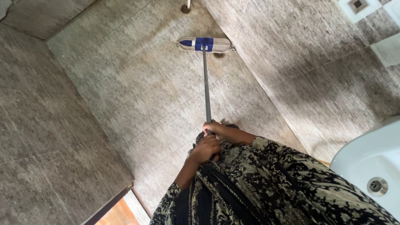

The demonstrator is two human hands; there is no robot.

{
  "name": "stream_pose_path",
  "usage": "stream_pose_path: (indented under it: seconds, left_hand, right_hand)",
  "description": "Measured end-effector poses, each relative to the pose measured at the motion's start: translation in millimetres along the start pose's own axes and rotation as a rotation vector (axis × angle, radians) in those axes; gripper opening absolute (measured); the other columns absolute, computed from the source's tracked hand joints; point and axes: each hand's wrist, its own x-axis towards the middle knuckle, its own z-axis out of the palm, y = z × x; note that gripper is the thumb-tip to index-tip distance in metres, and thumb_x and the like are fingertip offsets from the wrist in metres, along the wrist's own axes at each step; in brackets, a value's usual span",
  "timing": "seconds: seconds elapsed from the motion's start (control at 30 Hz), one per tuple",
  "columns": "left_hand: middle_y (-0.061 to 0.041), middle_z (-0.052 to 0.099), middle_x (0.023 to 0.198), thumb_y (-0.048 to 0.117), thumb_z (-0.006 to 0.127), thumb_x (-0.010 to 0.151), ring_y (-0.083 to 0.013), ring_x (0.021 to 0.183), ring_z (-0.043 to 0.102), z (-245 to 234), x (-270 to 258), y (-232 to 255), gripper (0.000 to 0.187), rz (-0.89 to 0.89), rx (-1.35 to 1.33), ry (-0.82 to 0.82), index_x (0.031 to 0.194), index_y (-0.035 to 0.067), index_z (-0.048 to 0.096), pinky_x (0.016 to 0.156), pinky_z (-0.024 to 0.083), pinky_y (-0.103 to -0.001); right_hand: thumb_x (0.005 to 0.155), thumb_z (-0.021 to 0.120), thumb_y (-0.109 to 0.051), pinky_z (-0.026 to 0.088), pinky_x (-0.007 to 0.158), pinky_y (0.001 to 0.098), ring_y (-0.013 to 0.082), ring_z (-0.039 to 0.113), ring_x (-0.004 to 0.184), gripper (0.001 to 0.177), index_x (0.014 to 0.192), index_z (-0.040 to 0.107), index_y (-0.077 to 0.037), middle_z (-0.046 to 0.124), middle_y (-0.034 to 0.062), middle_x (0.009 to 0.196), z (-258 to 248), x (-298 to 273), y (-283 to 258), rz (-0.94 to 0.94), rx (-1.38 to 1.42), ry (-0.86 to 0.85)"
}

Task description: The person cleans the bathroom floor by hand using a mop, moving the mop head across the tiled surface in several directions.

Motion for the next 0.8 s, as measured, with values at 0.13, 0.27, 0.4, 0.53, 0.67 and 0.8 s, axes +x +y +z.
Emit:
stream_pose_path:
  seconds: [0.13, 0.27, 0.4, 0.53, 0.67, 0.8]
  left_hand:
    - [-0.017, 0.065, 0.084, 0.016, 0.073, 0.06, -0.0337, 0.09, 0.061, -18.6, -9.1, 12.1, 0.023, -0.043, -0.067, -0.051, 0.075, 0.001, 0.066, 0.094, 0.049, -0.046]
    - [-0.013, 0.063, 0.084, 0.015, 0.069, 0.062, -0.0324, 0.09, 0.06, -30.2, -29.6, 26.2, 0.018, -0.063, -0.051, -0.059, 0.073, 0.004, 0.062, 0.094, 0.049, -0.045]
    - [-0.01, 0.063, 0.081, 0.01, 0.068, 0.061, -0.0308, 0.09, 0.061, -24.9, -58.5, 42.7, 0.012, -0.133, -0.047, -0.065, 0.069, 0.005, 0.06, 0.092, 0.051, -0.042]
    - [-0.008, 0.064, 0.084, 0.01, 0.072, 0.069, -0.0301, 0.091, 0.061, -12.1, -104.2, 60.0, 0.012, -0.081, -0.061, 0.058, 0.077, 0.007, 0.063, 0.089, 0.05, -0.044]
    - [-0.009, 0.069, 0.089, 0.014, 0.074, 0.075, -0.0292, 0.095, 0.065, 2.9, -134.5, 74.6, 0.012, 0.057, -0.034, 0.119, 0.079, 0.007, 0.065, 0.09, 0.051, -0.044]
    - [-0.011, 0.073, 0.089, 0.022, 0.078, 0.077, -0.0267, 0.089, 0.07, -4.0, -141.6, 100.3, 0.021, 0.28, -0.05, 0.291, 0.079, 0.005, 0.066, 0.083, 0.053, -0.042]
  right_hand:
    - [0.086, 0.054, 0.002, 0.049, 0.052, 0.0345, 0.0173, 0.053, 0.052, 0.013, 0.076, 0.052, -0.006, 0.054, 0.0069, 0.06, 8.8, 12.6, 14.7, 0.052, 0.04, 0.019]
    - [0.087, 0.055, -0.001, 0.051, 0.054, 0.0328, 0.0166, 0.054, 0.055, 0.011, 0.075, 0.054, -0.001, 0.055, 0.0077, 0.063, 28.6, 2.4, 27.4, -0.01, -0.03, 0.008]
    - [0.091, 0.052, -0.011, 0.049, 0.056, 0.029, 0.0134, 0.049, 0.059, 0.014, 0.078, 0.052, -0.006, 0.052, 0.0036, 0.069, 62.4, -55.1, 29.3, -0.055, -0.22, -0.059]
    - [0.099, 0.046, -0.023, 0.046, 0.059, 0.0237, 0.0079, 0.041, 0.067, 0.016, 0.086, 0.047, -0.014, 0.047, -0.0024, 0.081, 89.6, -171.0, 43.5, -0.468, -0.874, -0.292]
    - [0.098, 0.045, -0.023, 0.025, 0.066, 0.0217, 0.005, 0.043, 0.068, 0.02, 0.082, 0.054, -0.014, 0.053, -0.0024, 0.076, 134.4, -193.5, 72.0, -0.17, -1.012, 0.04]
    - [0.097, 0.048, -0.019, 0.039, 0.057, 0.026, 0.0104, 0.034, 0.056, 0.021, 0.079, 0.054, -0.011, 0.045, -0.0049, 0.066, 118.8, -177.2, 109.8, -0.122, -0.651, -0.136]
